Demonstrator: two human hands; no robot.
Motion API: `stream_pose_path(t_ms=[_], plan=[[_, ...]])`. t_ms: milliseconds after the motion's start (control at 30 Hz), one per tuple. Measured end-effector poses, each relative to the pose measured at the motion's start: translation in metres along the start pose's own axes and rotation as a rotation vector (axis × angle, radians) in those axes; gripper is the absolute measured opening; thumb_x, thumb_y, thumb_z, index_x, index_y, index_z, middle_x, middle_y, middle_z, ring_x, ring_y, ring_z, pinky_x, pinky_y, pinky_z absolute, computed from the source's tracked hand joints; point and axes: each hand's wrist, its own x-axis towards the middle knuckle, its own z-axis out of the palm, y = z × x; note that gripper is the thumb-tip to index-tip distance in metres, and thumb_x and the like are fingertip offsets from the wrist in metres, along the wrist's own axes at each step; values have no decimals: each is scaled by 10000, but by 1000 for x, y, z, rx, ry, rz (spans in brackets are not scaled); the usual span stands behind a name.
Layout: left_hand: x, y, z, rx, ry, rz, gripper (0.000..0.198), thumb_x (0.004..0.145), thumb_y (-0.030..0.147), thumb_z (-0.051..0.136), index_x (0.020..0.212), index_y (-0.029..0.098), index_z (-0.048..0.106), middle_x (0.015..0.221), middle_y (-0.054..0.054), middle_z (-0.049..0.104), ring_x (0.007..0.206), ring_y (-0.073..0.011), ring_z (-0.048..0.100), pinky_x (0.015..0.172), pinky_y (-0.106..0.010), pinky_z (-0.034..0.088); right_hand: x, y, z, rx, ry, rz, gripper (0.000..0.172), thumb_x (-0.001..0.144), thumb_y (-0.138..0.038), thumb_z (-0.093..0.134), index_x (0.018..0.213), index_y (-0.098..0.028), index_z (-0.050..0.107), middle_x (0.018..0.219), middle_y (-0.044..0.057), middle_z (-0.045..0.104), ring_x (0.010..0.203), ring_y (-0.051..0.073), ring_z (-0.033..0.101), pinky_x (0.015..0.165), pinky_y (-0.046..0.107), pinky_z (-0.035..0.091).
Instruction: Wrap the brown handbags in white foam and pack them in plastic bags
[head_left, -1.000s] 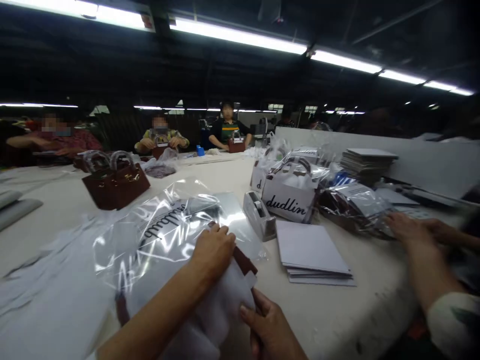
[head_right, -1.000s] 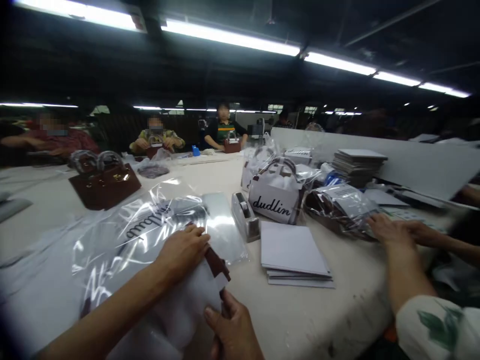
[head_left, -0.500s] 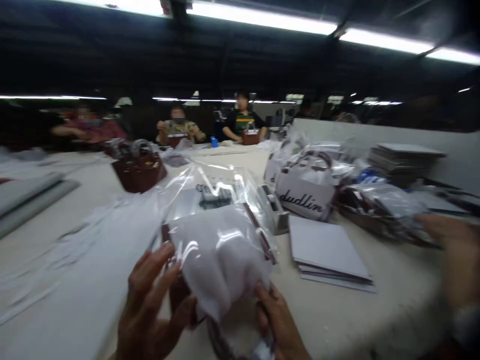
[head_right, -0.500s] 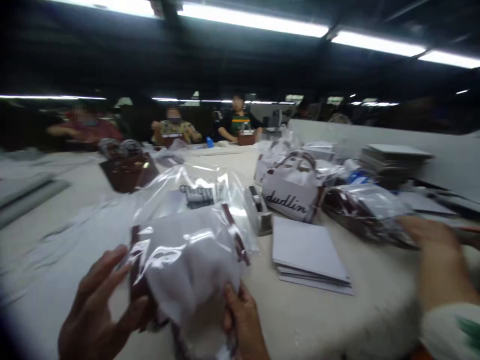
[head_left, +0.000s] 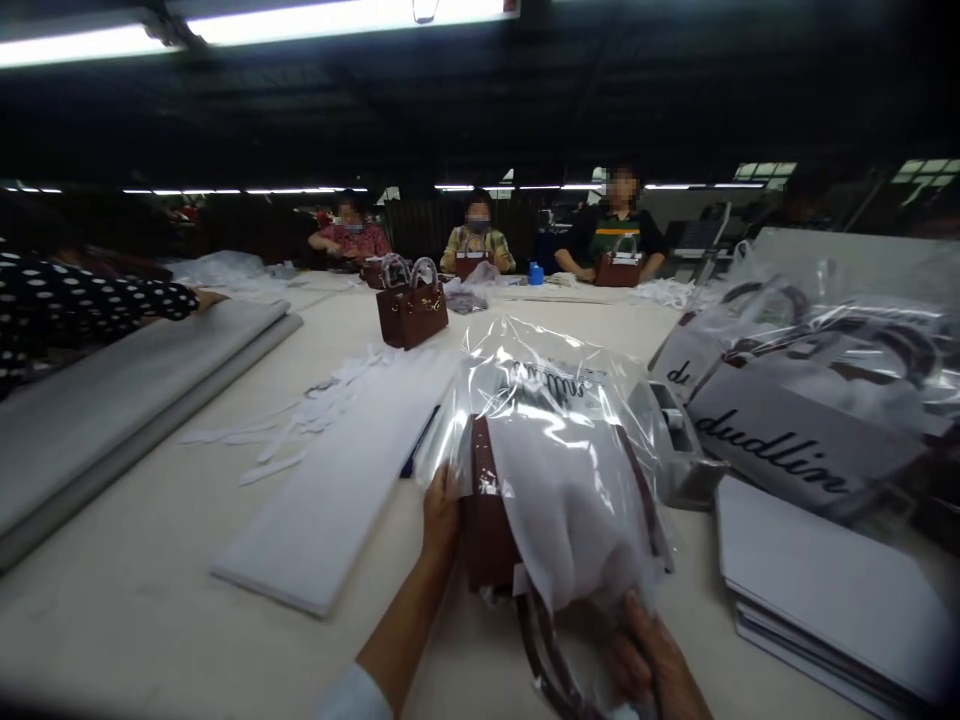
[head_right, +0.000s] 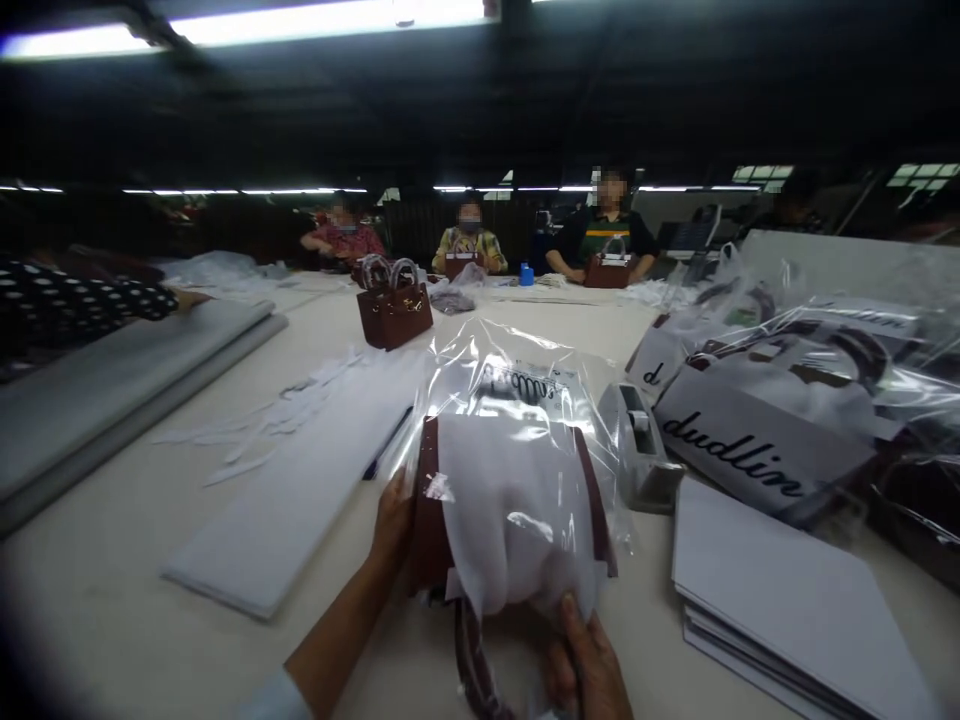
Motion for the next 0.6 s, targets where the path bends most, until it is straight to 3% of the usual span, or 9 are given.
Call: stream_pose_path(t_ms=[100, 233, 333, 467, 533, 600], plan=[[-3, -6, -10, 66, -98, -6, 435, 830, 508, 358, 833, 124, 562, 800, -99, 630, 703, -192, 598, 573, -263, 473, 2, -11, 11, 142, 44, 38, 547, 564, -500, 766, 810, -215, 371, 403, -128, 216, 319, 32, 189, 300, 113, 144], [-31, 0, -40, 171, -288, 11, 360, 801, 467, 434, 659, 151, 530, 602, -35, 570, 522, -135, 516, 481, -213, 391, -2, -28, 26, 199, 55, -21, 535, 574, -415, 793, 776, -203, 345, 416, -128, 263, 326, 11, 200, 315, 86, 135], [-54, 9, -68, 226, -430, -13, 383, 829, 470, 387, 611, 165, 472, 473, 11, 468, 422, -98, 411, 440, -193, 337, -13, -31, 31, 188, 74, 8, 549, 561, -427, 798, 808, -211, 357, 413, -130, 272, 320, 9, 211, 319, 85, 125], [-70, 13, -90, 354, -639, -50, 389, 853, 460, 318, 663, 159, 477, 552, 3, 486, 500, -101, 420, 471, -184, 335, -34, -21, 34, 40, 6, 111, 572, 563, -535, 756, 850, -213, 380, 384, -130, 257, 300, 20, 209, 307, 110, 136], [-75, 14, -99, 412, -791, -49, 379, 847, 428, 316, 675, 146, 500, 611, -8, 511, 567, -114, 442, 509, -186, 344, -39, -14, 37, -24, -26, 123, 593, 561, -570, 737, 879, -212, 388, 371, -130, 259, 297, 25, 203, 307, 119, 139], [-82, 20, -113, 512, -860, -63, 362, 823, 439, 360, 694, 143, 524, 643, -9, 528, 603, -127, 458, 535, -191, 352, -40, -8, 42, -54, -38, 102, 612, 560, -572, 733, 915, -205, 397, 366, -126, 273, 308, 26, 197, 313, 123, 132]])
